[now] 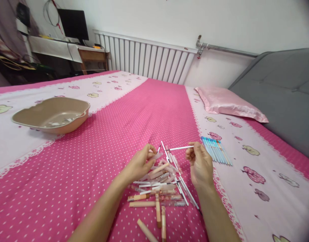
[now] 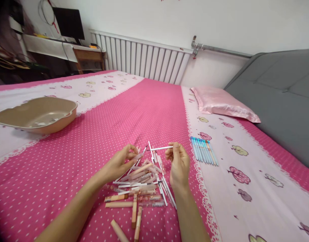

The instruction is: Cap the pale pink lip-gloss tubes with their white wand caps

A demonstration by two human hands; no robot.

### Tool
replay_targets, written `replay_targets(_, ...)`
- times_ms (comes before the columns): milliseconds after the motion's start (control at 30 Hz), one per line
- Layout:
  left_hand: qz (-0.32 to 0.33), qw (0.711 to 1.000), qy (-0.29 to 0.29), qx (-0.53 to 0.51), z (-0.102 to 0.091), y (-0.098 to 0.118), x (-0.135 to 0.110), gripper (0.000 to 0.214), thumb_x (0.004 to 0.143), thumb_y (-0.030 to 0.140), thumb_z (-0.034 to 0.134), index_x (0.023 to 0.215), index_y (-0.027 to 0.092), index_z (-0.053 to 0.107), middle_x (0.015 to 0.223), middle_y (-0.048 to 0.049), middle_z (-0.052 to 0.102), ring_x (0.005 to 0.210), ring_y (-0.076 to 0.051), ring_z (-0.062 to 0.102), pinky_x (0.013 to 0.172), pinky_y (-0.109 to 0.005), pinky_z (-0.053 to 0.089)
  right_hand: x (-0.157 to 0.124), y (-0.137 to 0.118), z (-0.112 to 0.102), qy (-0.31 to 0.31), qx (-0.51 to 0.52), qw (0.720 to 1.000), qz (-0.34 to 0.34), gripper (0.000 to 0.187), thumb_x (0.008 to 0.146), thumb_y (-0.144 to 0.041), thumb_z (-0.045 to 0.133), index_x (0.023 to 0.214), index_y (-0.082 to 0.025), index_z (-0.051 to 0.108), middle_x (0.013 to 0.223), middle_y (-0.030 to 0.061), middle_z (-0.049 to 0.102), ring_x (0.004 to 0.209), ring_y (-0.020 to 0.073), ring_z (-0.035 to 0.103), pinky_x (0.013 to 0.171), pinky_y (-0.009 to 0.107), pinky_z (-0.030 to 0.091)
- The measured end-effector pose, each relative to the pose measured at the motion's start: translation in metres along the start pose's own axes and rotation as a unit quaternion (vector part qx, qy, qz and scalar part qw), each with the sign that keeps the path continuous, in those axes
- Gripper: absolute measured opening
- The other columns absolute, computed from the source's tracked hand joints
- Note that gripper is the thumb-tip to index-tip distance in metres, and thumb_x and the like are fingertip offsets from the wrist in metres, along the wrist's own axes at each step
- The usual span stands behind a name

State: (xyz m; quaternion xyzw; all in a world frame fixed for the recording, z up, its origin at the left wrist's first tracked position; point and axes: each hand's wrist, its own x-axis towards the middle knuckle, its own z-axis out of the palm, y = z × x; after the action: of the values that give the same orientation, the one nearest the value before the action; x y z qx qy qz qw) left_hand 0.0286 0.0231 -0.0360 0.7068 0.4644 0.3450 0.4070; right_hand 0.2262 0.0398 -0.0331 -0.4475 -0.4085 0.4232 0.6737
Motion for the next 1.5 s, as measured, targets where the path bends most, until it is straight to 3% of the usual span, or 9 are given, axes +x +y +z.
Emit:
replay_targets(533, -0.012, 1.000, 0.017, 0.021, -0.0027, -0.0019, 0.0013, 0.012, 0.087, 0.028, 0.044, 0.093, 0.018, 0.047, 0.073, 0.0010, 0.059, 0.067, -0.013, 0.055, 0.063, -0.024, 0.040, -0.0019, -0.0010, 0.0003, -0.027, 0.032, 0.999, 0.018, 0.027, 0.079, -0.046, 0.063, 0.082, -0.019, 0.063, 0.062, -0.0031, 0.055, 0.056, 0.0084, 0.048, 0.054, 0.020, 0.040)
replay_targets(800, 0.021, 0.999, 0.032, 0.025, -0.0024, -0.0073, 0.0028, 0.010, 0.086, 0.023, 0.044, 0.093, 0.018, 0.050, 0.092, -0.0044, 0.062, 0.088, -0.017, 0.058, 0.077, -0.029, 0.043, -0.0027, -0.0005, -0.0009, -0.046, 0.001, 0.999, 0.008, 0.026, 0.082, -0.045, 0.059, 0.083, -0.019, 0.063, 0.063, -0.0034, 0.055, 0.058, 0.0082, 0.049, 0.056, 0.020, 0.040)
replay_targets(1267, 0.014, 0.995, 0.016, 0.101, -0.0031, -0.0023, 0.0022, 0.017, 0.083, 0.015, 0.040, 0.094, 0.017, 0.052, 0.088, -0.0039, 0.062, 0.081, -0.017, 0.056, 0.074, -0.030, 0.042, -0.0021, 0.0013, -0.0022, -0.081, -0.064, 0.994, -0.022, 0.027, 0.085, -0.043, 0.055, 0.088, -0.018, 0.065, 0.069, -0.0005, 0.056, 0.063, 0.0100, 0.050, 0.059, 0.023, 0.041)
replay_targets(1500, 0.026, 0.998, 0.006, 0.058, -0.0021, -0.0023, 0.0011, 0.018, 0.084, 0.018, 0.039, 0.097, 0.017, 0.051, 0.093, -0.0049, 0.062, 0.086, -0.018, 0.056, 0.078, -0.031, 0.043, -0.0025, 0.0007, -0.0007, -0.118, -0.067, 0.991, 0.003, 0.029, 0.087, -0.043, 0.052, 0.093, -0.018, 0.065, 0.071, 0.0008, 0.058, 0.064, 0.0110, 0.051, 0.059, 0.024, 0.041)
